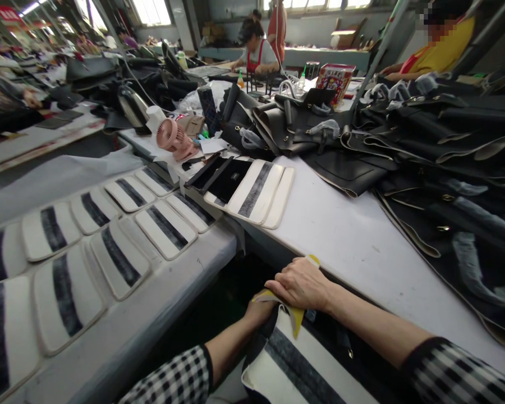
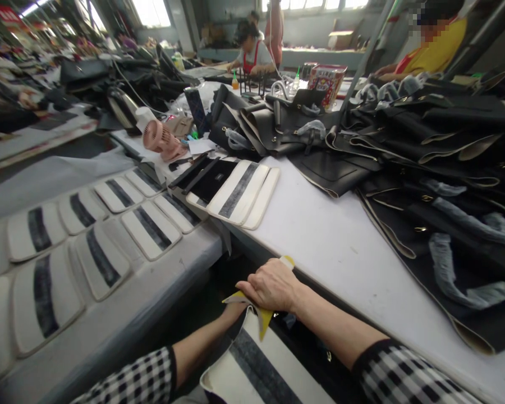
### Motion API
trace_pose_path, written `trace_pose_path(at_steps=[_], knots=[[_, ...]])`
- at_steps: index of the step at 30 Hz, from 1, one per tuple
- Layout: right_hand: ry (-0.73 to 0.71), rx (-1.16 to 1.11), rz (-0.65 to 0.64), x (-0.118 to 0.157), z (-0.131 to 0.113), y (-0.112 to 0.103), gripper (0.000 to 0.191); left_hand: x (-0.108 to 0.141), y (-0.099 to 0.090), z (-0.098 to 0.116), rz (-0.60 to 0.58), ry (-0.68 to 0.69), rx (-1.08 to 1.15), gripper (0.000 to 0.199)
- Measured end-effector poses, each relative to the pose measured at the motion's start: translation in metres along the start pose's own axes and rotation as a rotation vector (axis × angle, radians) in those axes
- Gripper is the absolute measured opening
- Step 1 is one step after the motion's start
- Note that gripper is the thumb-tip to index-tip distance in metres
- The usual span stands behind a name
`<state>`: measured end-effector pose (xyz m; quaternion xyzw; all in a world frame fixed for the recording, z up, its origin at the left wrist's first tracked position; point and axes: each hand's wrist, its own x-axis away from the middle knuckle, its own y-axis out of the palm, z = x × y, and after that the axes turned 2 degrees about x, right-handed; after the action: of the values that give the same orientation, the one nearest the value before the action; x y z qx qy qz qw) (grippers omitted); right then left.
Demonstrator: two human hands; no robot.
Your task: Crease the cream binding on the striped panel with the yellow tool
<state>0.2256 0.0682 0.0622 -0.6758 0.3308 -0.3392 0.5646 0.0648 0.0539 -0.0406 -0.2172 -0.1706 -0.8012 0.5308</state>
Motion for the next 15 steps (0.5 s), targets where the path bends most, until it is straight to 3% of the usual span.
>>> trace_pose_path(at_steps=[4, 6, 11, 15], knots=[[-0.062, 0.001, 0.051, 0.001, 0.002, 0.003, 0.062, 0.038, -0.025, 0.019, 0.107, 0.133, 0.073, 0.051], [-0.07, 0.01, 0.065, 0.001, 0.003, 0.004, 0.062, 0.063, -0.031, 0.034, 0.088, 0.25, 0.042, 0.053], [-0.095, 0.003, 0.074, 0.0, 0.004, 0.006, 0.064, 0.092, -0.02, 0.058, 0.036, 0.328, -0.373, 0.06], [-0.133, -0.001, 0.072, -0.001, 0.005, 0.007, 0.066, 0.092, -0.012, 0.059, 0.019, 0.288, -0.388, 0.045]])
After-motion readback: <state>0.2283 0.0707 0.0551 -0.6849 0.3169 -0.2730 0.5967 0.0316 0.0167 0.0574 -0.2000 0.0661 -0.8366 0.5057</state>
